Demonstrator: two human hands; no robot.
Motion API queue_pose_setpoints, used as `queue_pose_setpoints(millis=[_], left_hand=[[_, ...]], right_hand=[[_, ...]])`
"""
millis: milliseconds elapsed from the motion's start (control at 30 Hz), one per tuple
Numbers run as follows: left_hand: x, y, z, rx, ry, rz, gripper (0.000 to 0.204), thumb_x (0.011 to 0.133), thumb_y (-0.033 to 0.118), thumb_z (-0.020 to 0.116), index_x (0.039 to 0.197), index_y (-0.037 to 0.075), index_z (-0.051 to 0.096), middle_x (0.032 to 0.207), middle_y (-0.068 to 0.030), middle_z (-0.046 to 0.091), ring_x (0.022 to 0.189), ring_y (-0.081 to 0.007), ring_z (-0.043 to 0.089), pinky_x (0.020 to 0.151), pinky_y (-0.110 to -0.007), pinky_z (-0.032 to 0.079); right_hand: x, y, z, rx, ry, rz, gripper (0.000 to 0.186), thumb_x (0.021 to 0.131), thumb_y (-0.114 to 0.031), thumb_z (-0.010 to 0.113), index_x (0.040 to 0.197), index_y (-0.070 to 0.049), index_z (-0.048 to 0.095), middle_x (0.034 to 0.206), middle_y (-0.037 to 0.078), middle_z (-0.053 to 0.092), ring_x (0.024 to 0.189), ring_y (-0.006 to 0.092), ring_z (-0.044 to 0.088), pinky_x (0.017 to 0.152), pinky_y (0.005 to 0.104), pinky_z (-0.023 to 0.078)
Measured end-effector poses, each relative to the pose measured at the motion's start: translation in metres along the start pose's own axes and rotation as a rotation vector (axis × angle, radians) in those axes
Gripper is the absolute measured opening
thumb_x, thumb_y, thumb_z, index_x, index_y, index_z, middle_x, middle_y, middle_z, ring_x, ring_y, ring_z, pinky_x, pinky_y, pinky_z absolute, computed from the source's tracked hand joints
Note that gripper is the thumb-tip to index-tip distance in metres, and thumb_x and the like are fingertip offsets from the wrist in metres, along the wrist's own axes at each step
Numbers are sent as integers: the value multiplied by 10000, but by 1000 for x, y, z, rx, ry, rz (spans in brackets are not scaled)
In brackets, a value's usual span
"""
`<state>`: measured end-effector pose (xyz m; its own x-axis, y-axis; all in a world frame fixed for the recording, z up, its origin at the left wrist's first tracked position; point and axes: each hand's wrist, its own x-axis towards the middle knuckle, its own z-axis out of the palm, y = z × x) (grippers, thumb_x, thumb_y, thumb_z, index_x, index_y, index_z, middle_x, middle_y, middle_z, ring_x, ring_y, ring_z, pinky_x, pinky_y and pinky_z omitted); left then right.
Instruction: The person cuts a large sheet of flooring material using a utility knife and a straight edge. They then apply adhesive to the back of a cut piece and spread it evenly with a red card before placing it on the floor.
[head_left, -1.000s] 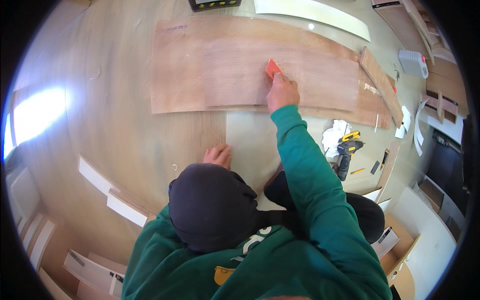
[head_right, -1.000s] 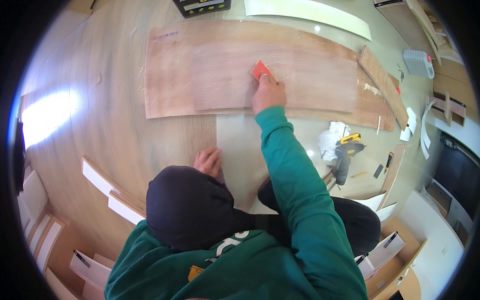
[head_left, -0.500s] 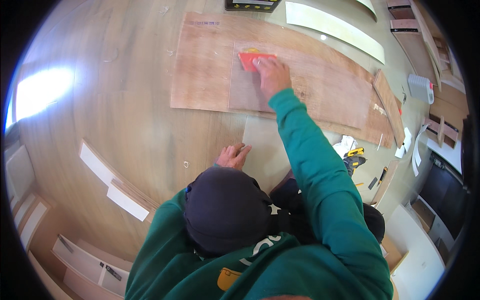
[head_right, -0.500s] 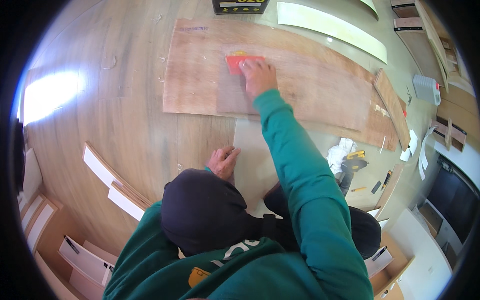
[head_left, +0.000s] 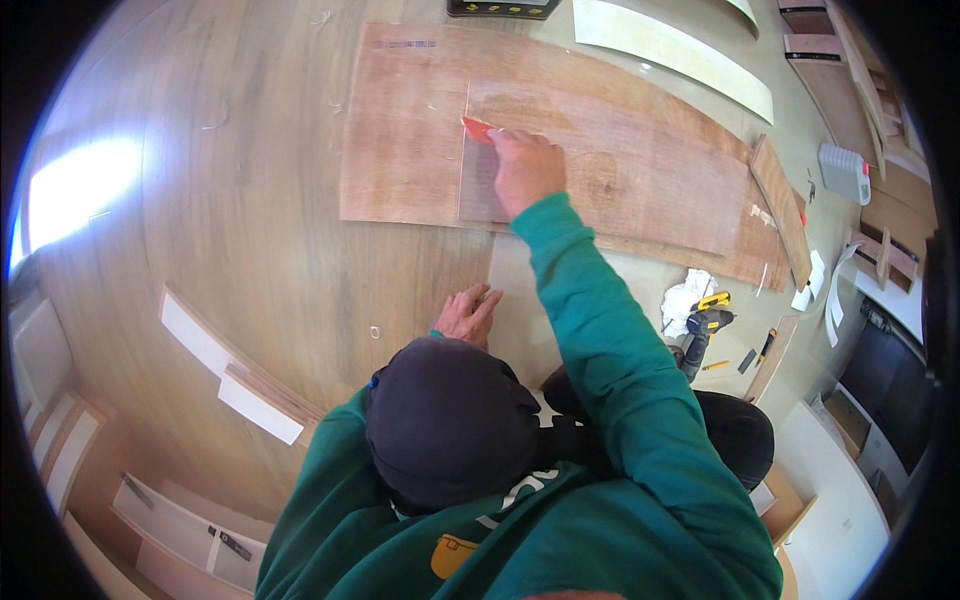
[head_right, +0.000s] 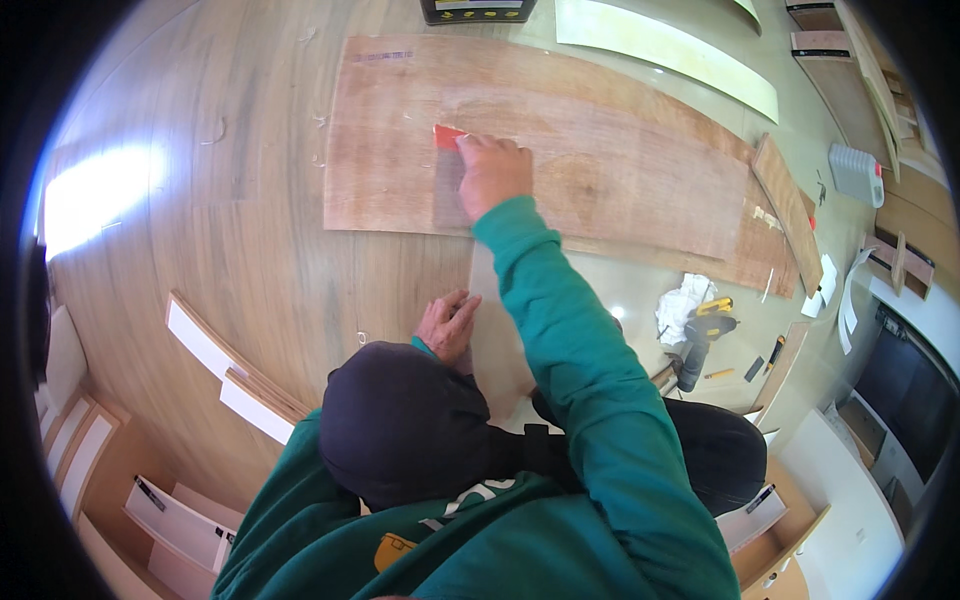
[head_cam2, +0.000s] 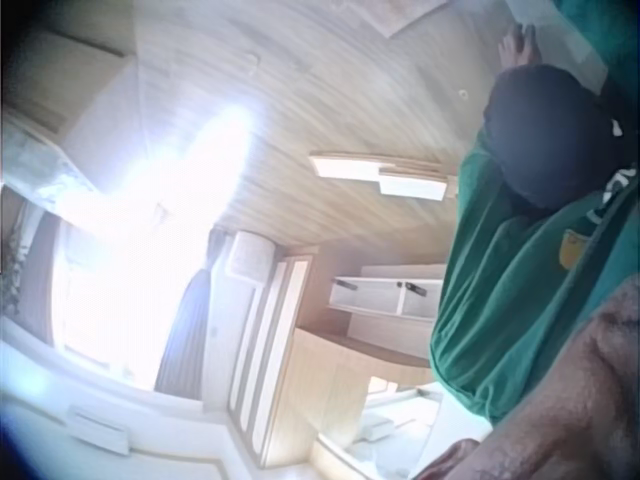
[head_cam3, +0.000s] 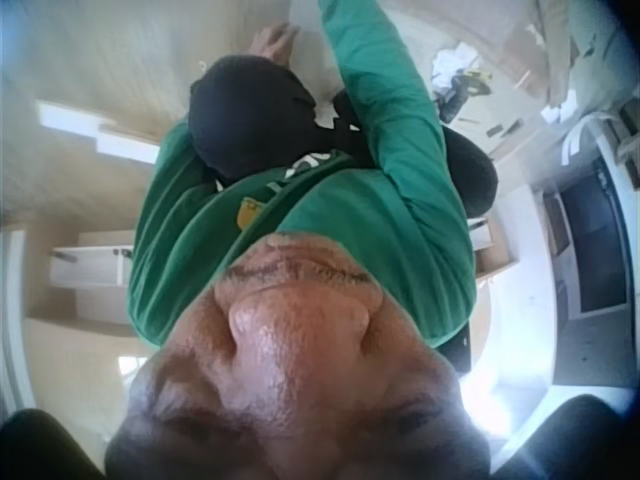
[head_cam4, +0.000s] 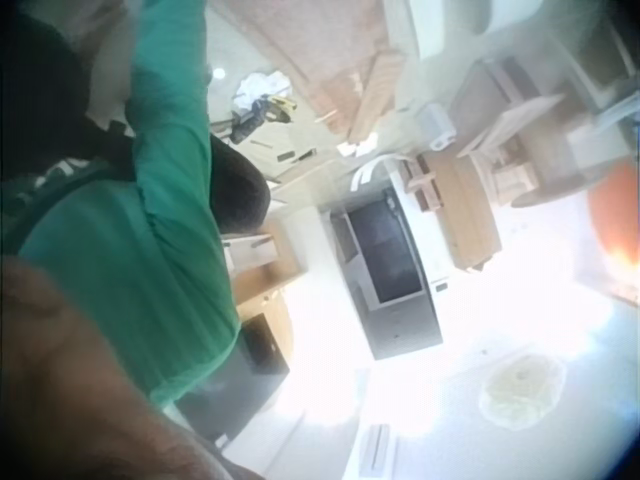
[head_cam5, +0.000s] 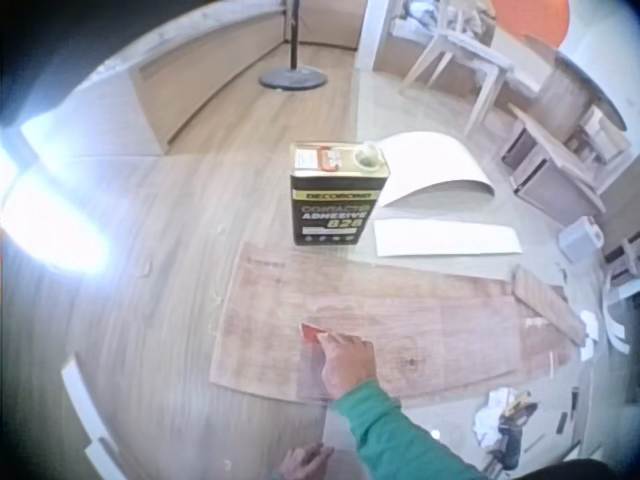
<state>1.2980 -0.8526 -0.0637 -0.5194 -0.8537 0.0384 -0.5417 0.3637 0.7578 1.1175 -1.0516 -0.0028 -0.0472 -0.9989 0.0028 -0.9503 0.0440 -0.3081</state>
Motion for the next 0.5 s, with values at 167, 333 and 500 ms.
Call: queue_pose_setpoints(millis=[167,333,500], left_hand=[[-1,0,5,-34,10,-21,422,791,26,693,1201,111,642,1180,-107,579,955,-284,600,821,-404,491],[2,-3,7,-42,7,-17,426,791,34,697,1209,97,640,1194,-114,570,998,-288,588,856,-400,486],[0,-1,5,-60,-16,-46,414,795,40,698,1202,92,643,1201,-116,563,1023,-286,583,868,-399,484]], right_hand=[[16,33,-8,-25,232,-62,328,853,-68,542,1132,-153,693,1174,31,675,1096,258,597,916,425,426],[30,47,18,-75,211,-108,394,849,-59,546,1211,-167,659,1257,8,642,1176,243,549,946,431,401],[33,63,17,-201,247,45,365,853,-82,529,1190,-147,652,1176,41,664,1099,264,575,908,460,390]])
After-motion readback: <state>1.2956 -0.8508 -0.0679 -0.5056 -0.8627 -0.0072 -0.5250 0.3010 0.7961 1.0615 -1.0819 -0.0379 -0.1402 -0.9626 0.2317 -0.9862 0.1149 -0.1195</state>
